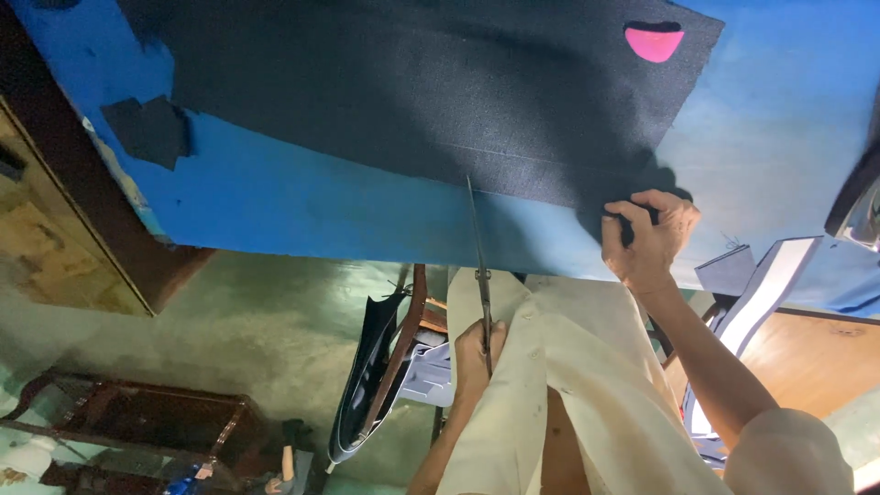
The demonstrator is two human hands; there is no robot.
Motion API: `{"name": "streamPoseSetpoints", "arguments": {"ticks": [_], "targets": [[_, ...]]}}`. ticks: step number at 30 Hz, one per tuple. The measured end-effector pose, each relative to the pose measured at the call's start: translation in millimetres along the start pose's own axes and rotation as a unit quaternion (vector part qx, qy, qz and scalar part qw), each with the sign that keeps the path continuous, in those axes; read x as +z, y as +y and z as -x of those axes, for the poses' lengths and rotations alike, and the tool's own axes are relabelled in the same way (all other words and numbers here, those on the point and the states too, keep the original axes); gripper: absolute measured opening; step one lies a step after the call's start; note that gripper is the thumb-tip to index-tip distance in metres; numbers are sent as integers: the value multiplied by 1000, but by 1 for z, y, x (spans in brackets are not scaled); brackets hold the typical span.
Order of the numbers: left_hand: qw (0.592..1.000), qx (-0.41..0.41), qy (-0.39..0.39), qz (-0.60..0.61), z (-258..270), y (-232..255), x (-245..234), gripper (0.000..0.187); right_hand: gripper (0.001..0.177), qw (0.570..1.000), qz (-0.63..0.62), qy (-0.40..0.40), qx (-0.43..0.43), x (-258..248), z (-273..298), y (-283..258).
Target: The person measures and marks a dark fabric piece on a blue table using a metal ruler and pink chalk, then cuts along the marked lines with shears. The person repeats the measuring and cutting process on a second fabric piece, handling the cut pieces and scraps on the table.
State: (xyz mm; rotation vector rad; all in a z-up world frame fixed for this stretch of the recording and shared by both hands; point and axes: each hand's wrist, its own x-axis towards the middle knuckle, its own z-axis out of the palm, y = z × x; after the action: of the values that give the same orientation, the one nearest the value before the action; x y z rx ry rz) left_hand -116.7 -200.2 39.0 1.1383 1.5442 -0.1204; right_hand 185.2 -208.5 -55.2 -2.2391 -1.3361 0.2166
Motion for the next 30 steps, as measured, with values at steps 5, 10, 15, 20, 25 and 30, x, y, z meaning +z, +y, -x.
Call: {"name": "streamPoseSetpoints", "arguments": {"ticks": [5,10,15,20,25,30], "targets": [[999,29,12,-35,-3,1,6,41,20,1000,-10,12,-20,0,-2,0],[999,30,17,-10,-7,-7,14,40,18,999,-12,17,-25,4,0,4],[999,26,41,12,-9,-13,20,40,19,999,-10,16,-31,2,-3,3],[999,5,35,26,-6,15,15,39,18,999,-11,23,-27,6,-1,7],[997,-53,24,46,-8,23,15,36,20,999,-14,18,-24,5,-4,4],[995,-90,21,42,-11,31,14,35,21,999,-7,20,-31,5,-7,3]]}}
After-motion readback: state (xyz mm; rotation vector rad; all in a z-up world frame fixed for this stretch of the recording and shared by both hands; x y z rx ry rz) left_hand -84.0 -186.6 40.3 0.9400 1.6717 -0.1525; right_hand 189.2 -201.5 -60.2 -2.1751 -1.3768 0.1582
